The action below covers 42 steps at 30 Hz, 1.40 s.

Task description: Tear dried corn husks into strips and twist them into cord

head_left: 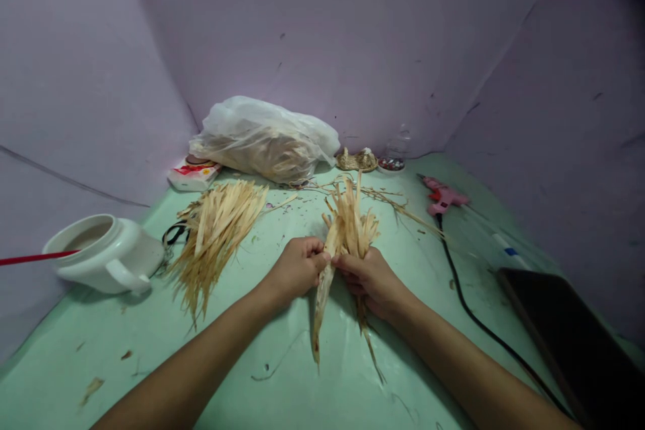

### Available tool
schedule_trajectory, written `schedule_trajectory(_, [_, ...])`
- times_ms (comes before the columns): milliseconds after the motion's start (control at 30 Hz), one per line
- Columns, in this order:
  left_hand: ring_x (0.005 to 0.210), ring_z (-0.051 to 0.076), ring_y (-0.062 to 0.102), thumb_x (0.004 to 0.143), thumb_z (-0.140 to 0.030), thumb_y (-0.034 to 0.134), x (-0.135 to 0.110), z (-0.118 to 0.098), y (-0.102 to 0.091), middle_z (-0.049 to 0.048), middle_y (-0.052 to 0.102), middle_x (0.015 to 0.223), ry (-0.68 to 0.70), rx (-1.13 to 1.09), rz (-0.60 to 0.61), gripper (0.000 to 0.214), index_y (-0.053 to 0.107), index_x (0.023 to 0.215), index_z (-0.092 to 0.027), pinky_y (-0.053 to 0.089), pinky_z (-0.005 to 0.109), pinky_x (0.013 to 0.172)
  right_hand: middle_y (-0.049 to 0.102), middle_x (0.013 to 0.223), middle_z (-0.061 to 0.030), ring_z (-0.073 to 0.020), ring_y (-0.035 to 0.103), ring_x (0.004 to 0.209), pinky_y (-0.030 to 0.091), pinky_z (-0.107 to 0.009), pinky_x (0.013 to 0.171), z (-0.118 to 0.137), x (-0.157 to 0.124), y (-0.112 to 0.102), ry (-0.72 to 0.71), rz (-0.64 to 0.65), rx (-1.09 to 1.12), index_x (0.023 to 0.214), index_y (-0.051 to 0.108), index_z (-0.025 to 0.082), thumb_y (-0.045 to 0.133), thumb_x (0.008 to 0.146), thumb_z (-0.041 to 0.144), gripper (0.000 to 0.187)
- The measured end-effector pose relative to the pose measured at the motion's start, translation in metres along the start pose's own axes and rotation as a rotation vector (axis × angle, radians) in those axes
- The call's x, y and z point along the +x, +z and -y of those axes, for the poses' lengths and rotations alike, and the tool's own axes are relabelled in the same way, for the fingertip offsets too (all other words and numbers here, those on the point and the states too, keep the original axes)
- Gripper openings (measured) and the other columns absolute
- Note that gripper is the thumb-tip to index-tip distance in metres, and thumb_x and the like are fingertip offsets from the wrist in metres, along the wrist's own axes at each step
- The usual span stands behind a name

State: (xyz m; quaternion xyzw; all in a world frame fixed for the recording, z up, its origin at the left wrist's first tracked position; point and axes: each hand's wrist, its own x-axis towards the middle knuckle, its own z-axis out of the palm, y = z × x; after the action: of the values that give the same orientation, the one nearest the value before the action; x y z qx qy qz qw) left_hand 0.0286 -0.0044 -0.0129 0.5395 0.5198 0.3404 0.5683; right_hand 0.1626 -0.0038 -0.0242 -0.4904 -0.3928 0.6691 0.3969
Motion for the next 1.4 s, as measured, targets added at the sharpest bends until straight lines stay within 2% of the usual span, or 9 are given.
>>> schedule_trajectory(200, [0.037,0.005,0.032,0.065,-0.031,0.054,-0.001,-0.004,-0.001,-0.006,0.04,0.04,-0.017,-0.03,-0.001,0.02,0.044,0.055,-0.017,0.023,0.019,0.04,0.026,0.04,0.0102,-0.001,0.018,0.035,0.008,-0.019,0.035,0.0,0.0,0.0,0.015,0.017,0.047,0.053,0.037,0.019,0.064,0.055,0.024,0.028])
schedule_trajectory(433, [0.034,0.007,0.035,0.072,-0.049,0.05,-0.001,0.002,-0.001,-0.0034,0.043,0.039,0.007,0.085,0.019,0.038,0.047,0.052,-0.017,0.024,0.022,0.039,0.025,0.04,0.0107,0.0002,0.016,0.034,0.006,-0.017,0.034,0.002,0.001,-0.002,0.033,0.053,0.117,0.053,0.036,0.018,0.065,0.058,0.027,0.031])
schedule_trajectory(600, [0.04,0.007,0.028,0.076,-0.041,0.046,0.0,0.009,0.003,-0.0058,0.033,0.04,0.107,0.229,-0.06,0.035,0.04,0.049,-0.018,0.02,0.022,0.042,0.024,0.041,0.0115,-0.0001,0.014,0.035,0.005,-0.017,0.035,0.003,0.001,-0.003,0.05,0.082,0.183,0.058,0.039,0.017,0.068,0.059,0.033,0.033])
schedule_trajectory(733, [0.049,0.008,0.03,0.074,-0.031,0.047,0.0,0.009,0.006,-0.0049,0.035,0.049,0.19,0.276,-0.017,0.028,0.04,0.051,-0.017,0.024,0.021,0.046,0.027,0.04,0.0111,-0.0003,0.017,0.035,0.008,-0.018,0.034,0.003,0.0,-0.001,0.017,-0.015,0.158,0.057,0.039,0.017,0.076,0.052,0.037,0.042])
schedule_trajectory(867, [0.042,0.006,0.03,0.069,-0.029,0.051,-0.002,0.004,0.004,-0.0057,0.038,0.043,0.036,0.215,0.064,0.025,0.042,0.05,-0.017,0.023,0.021,0.044,0.029,0.037,0.0112,-0.0002,0.019,0.034,0.009,-0.018,0.034,0.002,0.002,0.0,-0.015,-0.141,0.22,0.054,0.04,0.017,0.079,0.045,0.032,0.042])
schedule_trajectory(1033, [0.032,0.004,0.025,0.067,-0.029,0.053,-0.004,-0.005,-0.002,-0.0064,0.036,0.033,-0.118,0.164,0.131,0.028,0.045,0.044,-0.016,0.018,0.021,0.038,0.029,0.036,0.0113,-0.0006,0.019,0.033,0.009,-0.018,0.032,0.006,0.007,-0.005,-0.067,-0.221,0.284,0.054,0.042,0.017,0.078,0.046,0.028,0.038])
schedule_trajectory(1100, [0.03,0.004,0.026,0.067,-0.026,0.052,-0.004,-0.008,-0.003,-0.0041,0.042,0.034,-0.172,0.152,0.155,0.025,0.048,0.045,-0.015,0.018,0.021,0.036,0.029,0.036,0.0118,-0.0001,0.017,0.032,0.008,-0.017,0.032,0.009,0.008,-0.006,-0.078,-0.243,0.328,0.054,0.042,0.017,0.078,0.045,0.025,0.038])
schedule_trajectory(1200, [0.029,0.004,0.029,0.065,-0.022,0.052,-0.004,-0.011,-0.005,0.0005,0.054,0.042,-0.207,0.135,0.165,0.019,0.053,0.049,-0.013,0.02,0.02,0.034,0.032,0.038,0.0112,0.0006,0.017,0.033,0.009,-0.017,0.031,0.014,0.008,-0.007,-0.09,-0.25,0.373,0.054,0.044,0.016,0.077,0.044,0.021,0.036])
schedule_trajectory(1400, [0.028,0.003,0.03,0.062,-0.019,0.054,-0.003,-0.011,-0.013,0.0018,0.055,0.042,-0.231,0.135,0.243,0.017,0.054,0.047,-0.011,0.021,0.02,0.032,0.029,0.038,0.0112,0.0002,0.017,0.033,0.008,-0.016,0.03,0.017,0.01,-0.011,-0.116,-0.29,0.387,0.053,0.043,0.016,0.076,0.046,0.019,0.034])
